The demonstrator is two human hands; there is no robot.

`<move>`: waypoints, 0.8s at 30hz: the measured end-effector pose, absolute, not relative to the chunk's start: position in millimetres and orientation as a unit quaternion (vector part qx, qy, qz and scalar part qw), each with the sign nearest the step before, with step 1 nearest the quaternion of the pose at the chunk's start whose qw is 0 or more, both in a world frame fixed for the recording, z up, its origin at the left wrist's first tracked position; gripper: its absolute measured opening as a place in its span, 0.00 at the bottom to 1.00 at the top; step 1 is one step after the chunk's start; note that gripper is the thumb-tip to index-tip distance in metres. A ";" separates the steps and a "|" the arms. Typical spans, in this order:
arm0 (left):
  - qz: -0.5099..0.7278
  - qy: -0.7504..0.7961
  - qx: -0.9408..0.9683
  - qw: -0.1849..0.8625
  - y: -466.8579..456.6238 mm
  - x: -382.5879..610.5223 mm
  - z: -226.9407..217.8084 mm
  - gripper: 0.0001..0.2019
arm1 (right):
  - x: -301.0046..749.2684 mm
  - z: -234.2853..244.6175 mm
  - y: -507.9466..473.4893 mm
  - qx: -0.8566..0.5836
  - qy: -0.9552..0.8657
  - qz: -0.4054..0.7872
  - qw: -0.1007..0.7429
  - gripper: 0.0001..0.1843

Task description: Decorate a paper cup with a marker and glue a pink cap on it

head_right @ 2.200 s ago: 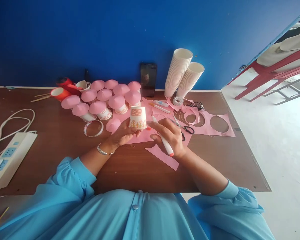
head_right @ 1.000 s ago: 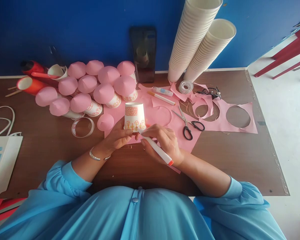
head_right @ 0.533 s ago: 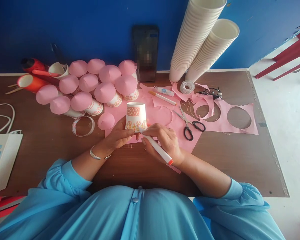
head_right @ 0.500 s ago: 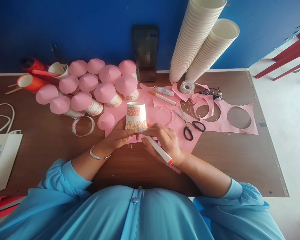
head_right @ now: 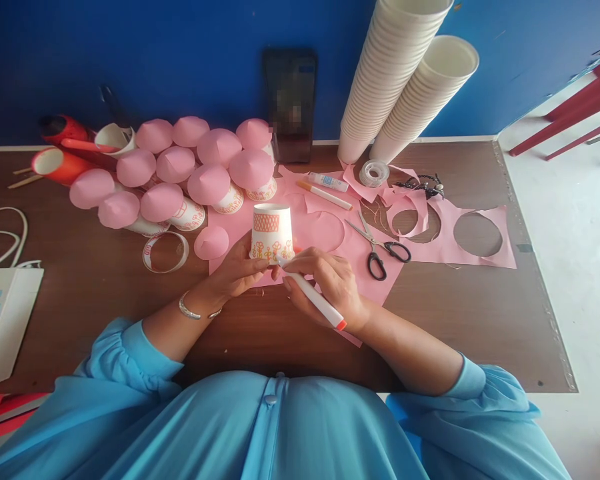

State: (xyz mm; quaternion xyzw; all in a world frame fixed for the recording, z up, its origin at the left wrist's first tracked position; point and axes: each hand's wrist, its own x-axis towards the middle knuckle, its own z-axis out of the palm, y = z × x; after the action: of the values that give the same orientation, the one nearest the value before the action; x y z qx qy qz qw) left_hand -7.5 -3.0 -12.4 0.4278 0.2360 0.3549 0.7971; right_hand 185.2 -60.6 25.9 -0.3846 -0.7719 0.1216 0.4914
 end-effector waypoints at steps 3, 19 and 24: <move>0.360 0.235 0.424 0.797 -2.8 -7.0 -12.5 0.19 | 185.4 25.7 -60.5 -0.380 -0.773 0.120 0.494 0.13; 0.371 0.234 0.401 0.804 -2.4 -10.4 -18.6 0.17 | 189.1 30.8 -57.2 -0.370 -0.767 0.127 0.508 0.15; 0.371 0.242 0.396 0.804 -3.0 -11.3 -19.1 0.19 | 188.7 30.3 -56.6 -0.368 -0.776 0.131 0.495 0.16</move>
State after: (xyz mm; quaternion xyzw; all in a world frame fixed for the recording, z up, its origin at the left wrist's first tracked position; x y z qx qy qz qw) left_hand -11.3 -3.0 -19.1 0.3965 0.2417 0.3705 0.8044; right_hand 188.7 -56.6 30.3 -0.3679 -0.7760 0.1308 0.4953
